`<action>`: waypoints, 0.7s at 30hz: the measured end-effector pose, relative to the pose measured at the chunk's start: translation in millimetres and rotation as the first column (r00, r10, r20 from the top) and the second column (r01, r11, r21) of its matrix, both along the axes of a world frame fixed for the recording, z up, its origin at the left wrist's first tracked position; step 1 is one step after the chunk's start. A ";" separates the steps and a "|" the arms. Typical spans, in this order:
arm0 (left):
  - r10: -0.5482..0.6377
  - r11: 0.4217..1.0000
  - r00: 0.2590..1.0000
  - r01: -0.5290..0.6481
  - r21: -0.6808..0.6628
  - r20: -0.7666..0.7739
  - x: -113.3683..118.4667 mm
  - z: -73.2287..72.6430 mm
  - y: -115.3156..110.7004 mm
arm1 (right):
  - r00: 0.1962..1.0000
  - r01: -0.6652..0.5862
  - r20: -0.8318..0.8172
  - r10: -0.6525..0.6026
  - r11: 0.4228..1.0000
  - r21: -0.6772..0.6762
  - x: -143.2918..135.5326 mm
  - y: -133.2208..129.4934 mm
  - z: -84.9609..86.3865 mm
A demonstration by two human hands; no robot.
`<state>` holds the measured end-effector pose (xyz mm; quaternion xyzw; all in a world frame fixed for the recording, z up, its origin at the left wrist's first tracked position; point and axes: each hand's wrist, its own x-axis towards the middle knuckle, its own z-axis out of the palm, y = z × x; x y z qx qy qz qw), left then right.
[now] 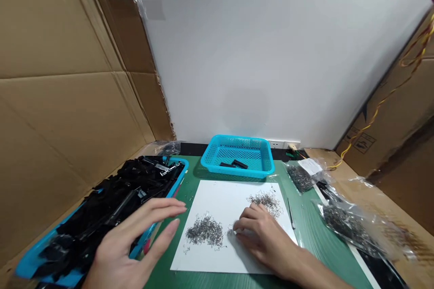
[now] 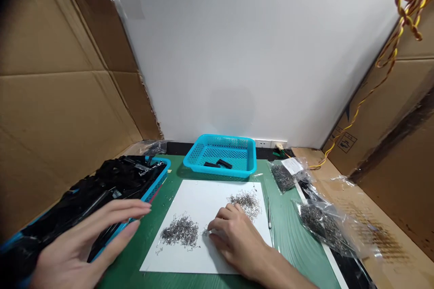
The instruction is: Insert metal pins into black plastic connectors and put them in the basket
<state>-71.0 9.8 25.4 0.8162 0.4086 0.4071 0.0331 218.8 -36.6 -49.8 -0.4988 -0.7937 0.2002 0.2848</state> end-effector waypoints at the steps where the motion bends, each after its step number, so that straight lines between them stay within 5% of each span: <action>1: -0.013 1.000 1.000 0.013 -0.010 -0.018 -1.3 -6.4 1.0 | 1.000 0.023 -0.018 -0.023 1.000 0.001 -2.0 -0.2 -4.1; 5: 0.100 0.994 0.992 -0.096 0.055 -0.077 -8.2 -19.3 -2.3 | 0.997 0.079 0.008 -0.080 0.996 0.043 -5.9 -1.8 -14.0; 13: 0.561 0.819 0.828 -0.549 0.168 -0.027 -25.8 2.4 -13.2 | 0.993 0.077 0.089 -0.075 0.997 -0.021 -0.2 11.8 -12.7; 21: 0.573 0.819 0.797 -0.567 0.092 -0.191 -50.0 1.3 -24.1 | 0.984 0.018 0.176 0.016 0.982 -0.187 -1.7 29.6 0.1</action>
